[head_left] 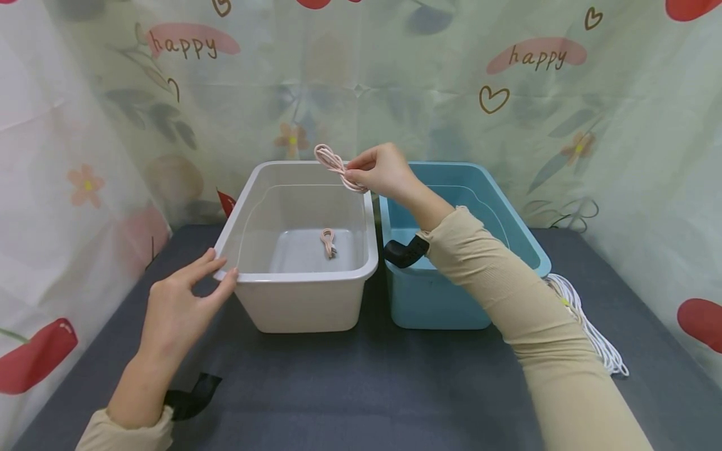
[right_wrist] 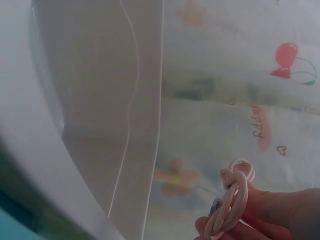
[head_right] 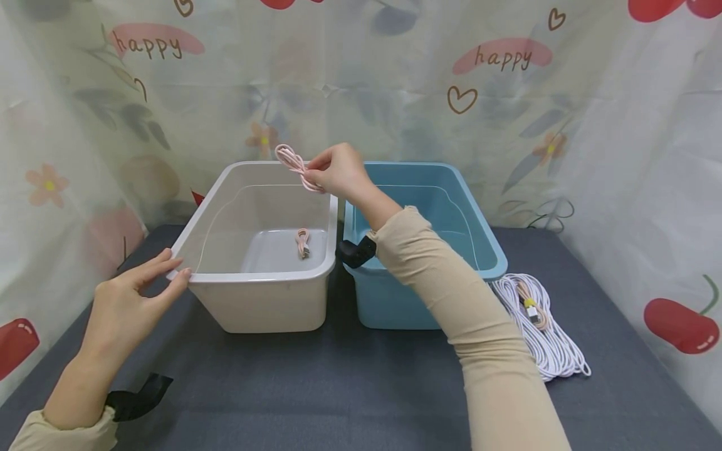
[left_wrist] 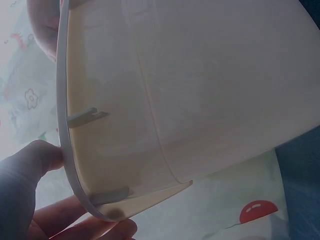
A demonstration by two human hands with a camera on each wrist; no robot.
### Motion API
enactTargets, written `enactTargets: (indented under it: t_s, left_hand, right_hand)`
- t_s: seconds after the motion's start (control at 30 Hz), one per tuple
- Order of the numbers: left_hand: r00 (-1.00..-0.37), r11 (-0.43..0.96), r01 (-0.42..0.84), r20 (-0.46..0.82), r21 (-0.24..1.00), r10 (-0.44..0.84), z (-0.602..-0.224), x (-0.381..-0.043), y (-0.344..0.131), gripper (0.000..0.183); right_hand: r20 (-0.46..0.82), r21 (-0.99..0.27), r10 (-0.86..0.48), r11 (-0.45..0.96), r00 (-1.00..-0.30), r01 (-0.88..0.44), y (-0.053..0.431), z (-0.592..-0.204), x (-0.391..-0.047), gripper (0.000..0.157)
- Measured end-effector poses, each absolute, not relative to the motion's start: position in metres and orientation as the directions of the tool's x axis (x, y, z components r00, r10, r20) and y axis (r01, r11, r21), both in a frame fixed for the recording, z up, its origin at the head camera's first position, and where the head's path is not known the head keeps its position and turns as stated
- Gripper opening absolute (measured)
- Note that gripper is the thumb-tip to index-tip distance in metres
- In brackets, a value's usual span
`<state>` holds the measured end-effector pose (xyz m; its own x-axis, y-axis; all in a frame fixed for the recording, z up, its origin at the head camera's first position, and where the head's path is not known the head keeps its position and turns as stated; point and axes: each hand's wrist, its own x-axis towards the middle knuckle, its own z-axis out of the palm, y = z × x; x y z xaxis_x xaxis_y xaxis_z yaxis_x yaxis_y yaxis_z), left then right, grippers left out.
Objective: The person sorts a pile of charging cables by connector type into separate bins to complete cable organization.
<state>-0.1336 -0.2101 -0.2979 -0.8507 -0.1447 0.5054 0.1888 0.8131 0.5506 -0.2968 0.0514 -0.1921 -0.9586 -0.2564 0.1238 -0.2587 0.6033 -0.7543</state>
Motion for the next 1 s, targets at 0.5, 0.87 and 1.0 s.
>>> enactTargets:
  t_s: [0.5, 0.87, 1.0]
  left_hand:
    - [-0.849, 0.812, 0.190, 0.508, 0.553, -0.147, -0.299, -0.134, -0.210, 0.037]
    - [-0.844, 0.810, 0.200, 0.517, 0.552, -0.144, -0.298, -0.134, -0.210, 0.036]
    - [-0.844, 0.811, 0.198, 0.517, 0.550, -0.144, -0.298, -0.134, -0.210, 0.036]
  right_hand:
    - [0.062, -0.813, -0.224, 0.553, -0.973, -0.179, 0.033, -0.199, -0.314, 0.025]
    - [0.032, -0.856, -0.188, 0.502, -0.982, -0.125, 0.020, -0.206, -0.322, 0.024]
    - [0.025, -0.859, -0.179, 0.499, -0.983, -0.113, 0.016, -0.210, -0.326, 0.023]
